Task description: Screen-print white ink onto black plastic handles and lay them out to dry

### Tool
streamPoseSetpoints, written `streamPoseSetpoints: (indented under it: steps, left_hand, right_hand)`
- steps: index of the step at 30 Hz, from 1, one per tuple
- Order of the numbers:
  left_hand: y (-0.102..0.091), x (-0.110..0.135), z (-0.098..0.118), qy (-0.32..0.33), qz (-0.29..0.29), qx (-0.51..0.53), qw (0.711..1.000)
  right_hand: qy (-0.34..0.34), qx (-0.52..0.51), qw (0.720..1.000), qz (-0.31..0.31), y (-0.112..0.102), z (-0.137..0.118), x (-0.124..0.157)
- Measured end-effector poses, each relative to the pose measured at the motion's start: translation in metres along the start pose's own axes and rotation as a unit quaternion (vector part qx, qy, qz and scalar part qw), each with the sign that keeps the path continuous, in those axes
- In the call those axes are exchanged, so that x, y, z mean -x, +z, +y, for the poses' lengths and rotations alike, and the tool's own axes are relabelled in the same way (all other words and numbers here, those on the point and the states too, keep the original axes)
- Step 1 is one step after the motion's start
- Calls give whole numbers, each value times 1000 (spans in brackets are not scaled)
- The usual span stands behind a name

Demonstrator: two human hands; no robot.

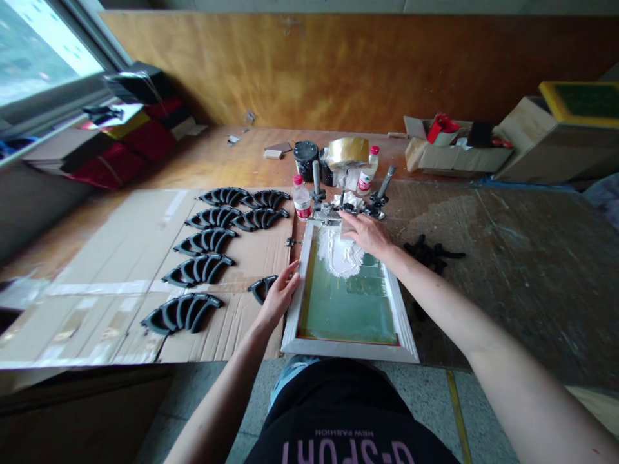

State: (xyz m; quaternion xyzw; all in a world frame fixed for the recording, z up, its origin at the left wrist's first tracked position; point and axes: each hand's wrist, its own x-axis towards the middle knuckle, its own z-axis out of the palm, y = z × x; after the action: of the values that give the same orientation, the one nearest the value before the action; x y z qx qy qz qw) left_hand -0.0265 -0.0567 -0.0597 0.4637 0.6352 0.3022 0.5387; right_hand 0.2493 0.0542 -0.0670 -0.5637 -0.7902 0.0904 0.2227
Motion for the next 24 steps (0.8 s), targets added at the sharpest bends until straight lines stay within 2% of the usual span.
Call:
streamPoseSetpoints:
  steps: [3, 5, 7, 9, 12, 14, 16, 18, 20, 22, 24]
  left_hand:
    - [-5, 7, 33, 24, 3, 18, 1000]
    - [-5, 7, 55, 48, 9, 45, 998]
    - [-3, 0, 76, 110, 26, 87, 990]
    - [2, -12, 94, 170, 31, 126, 977]
    - [14, -28, 105, 181, 23, 185, 966]
    - [26, -30, 96, 162, 46, 229, 959]
    - [41, -24, 74, 91, 36, 242, 965]
    - [58, -11, 43, -39, -40, 233, 971]
    - [72, 2, 12, -145, -105, 238, 955]
    - [74, 12, -14, -186, -110, 258, 942]
    - [59, 15, -35, -186, -81, 247, 948]
  right_hand:
    - [90, 4, 994, 61, -14, 34, -12]
    - [169, -14, 979, 115, -19, 59, -2]
    - [232, -33, 962, 137, -14, 76, 19]
    - [243, -54, 962, 116, 1, 78, 43]
    - [165, -80, 982, 47, 34, 58, 74]
    - [104, -70, 992, 2, 50, 37, 86]
    - [64, -48, 996, -26, 55, 14, 91]
    - [54, -40, 998, -19, 52, -13, 96]
    - [15, -49, 999, -12, 47, -42, 103]
    - [-71, -67, 995, -37, 44, -63, 111]
    - [-135, -76, 986, -67, 43, -63, 120]
